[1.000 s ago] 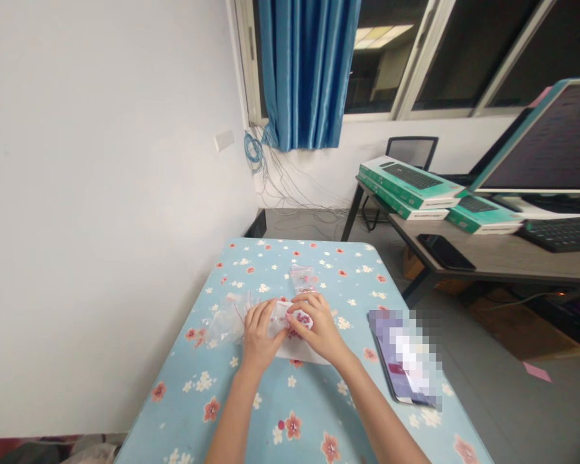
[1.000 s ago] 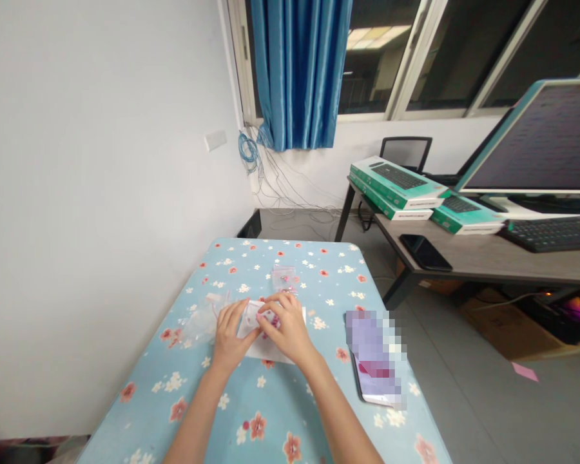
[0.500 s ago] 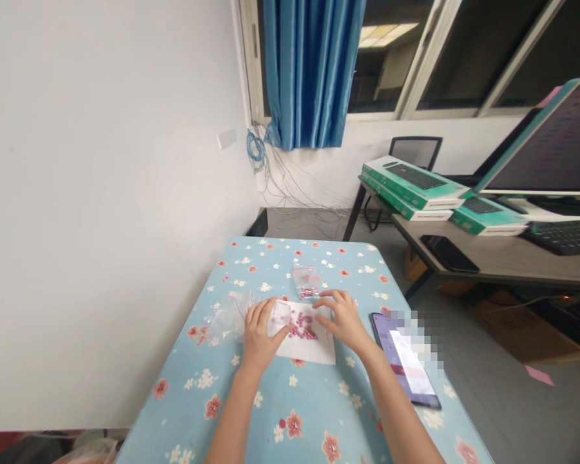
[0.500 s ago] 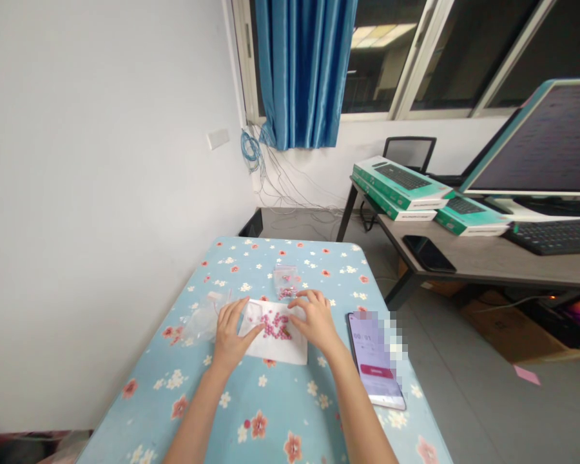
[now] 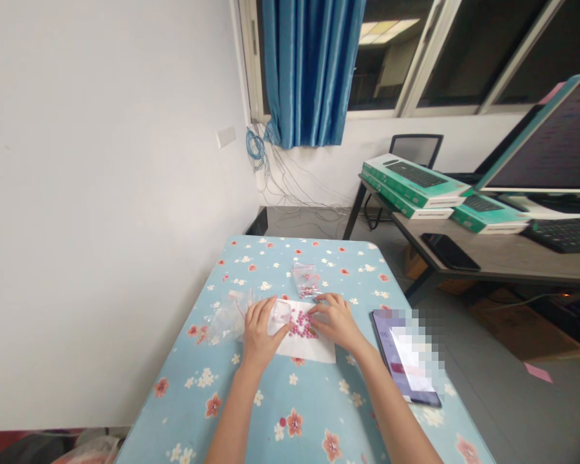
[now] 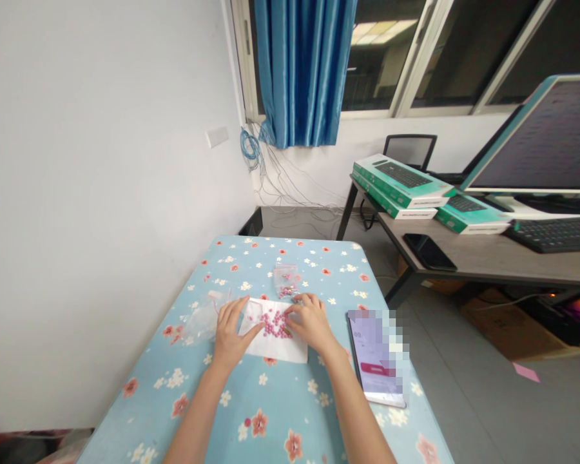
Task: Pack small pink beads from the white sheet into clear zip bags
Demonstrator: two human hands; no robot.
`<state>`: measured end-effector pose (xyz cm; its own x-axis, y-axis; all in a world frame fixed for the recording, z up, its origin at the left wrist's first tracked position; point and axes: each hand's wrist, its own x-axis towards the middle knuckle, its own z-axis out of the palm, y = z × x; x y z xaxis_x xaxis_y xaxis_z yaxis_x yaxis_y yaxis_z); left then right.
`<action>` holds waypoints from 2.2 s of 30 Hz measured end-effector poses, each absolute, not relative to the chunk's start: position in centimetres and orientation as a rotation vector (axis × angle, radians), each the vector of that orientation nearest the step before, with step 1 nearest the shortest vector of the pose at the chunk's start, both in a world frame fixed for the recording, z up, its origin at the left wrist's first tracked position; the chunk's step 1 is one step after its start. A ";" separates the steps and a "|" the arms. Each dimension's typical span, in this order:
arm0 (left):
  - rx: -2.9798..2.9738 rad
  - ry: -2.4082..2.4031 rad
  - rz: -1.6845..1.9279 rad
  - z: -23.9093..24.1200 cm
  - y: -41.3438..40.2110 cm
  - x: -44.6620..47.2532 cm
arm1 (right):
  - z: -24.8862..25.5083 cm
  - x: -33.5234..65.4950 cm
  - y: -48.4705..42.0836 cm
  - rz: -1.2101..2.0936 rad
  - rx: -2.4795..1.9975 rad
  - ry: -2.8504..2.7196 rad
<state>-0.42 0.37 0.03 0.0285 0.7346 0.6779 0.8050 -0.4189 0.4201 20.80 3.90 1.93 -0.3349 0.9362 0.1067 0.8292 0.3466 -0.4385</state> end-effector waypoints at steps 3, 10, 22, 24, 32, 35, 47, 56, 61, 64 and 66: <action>-2.194 -1.650 -1.359 0.0 0.4 -0.4 | 1.9 20.7 3.9 0.436 -1.562 -2.279; -2.192 -1.655 -1.367 -0.2 0.4 -0.5 | 1.5 20.7 4.0 0.425 -1.572 -2.284; -2.202 -1.652 -1.365 -0.1 0.4 -0.5 | 1.8 21.3 3.9 0.437 -1.537 -2.296; -2.200 -1.647 -1.364 -0.1 0.4 -0.5 | 1.8 21.4 3.9 0.444 -1.527 -2.299; -2.209 -1.641 -1.330 -0.1 0.3 -0.5 | 3.1 21.2 4.0 0.459 -1.352 -2.101; -2.217 -1.622 -1.326 0.1 0.3 -0.4 | 4.7 20.0 3.3 0.438 -1.191 -2.035; -2.214 -1.583 -1.381 -0.1 0.2 -0.1 | 5.6 16.6 1.8 0.495 -1.013 -1.998; -2.206 -1.575 -1.397 0.1 0.3 -0.2 | 5.5 17.4 2.4 0.468 -1.053 -1.959; -2.198 -1.600 -1.402 0.3 0.3 -0.2 | 4.5 20.1 3.6 0.384 -1.251 -2.025; -2.199 -1.620 -1.400 0.3 0.3 -0.3 | 3.1 21.5 4.0 0.306 -1.422 -2.150; -2.198 -1.623 -1.397 0.2 0.3 -0.3 | 2.3 21.9 4.1 0.313 -1.485 -2.227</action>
<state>-0.31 0.29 0.21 0.0273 0.7234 0.6899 0.7897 -0.4387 0.4288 21.93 4.10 2.29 -0.3244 0.9161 0.2355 0.8157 0.3970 -0.4207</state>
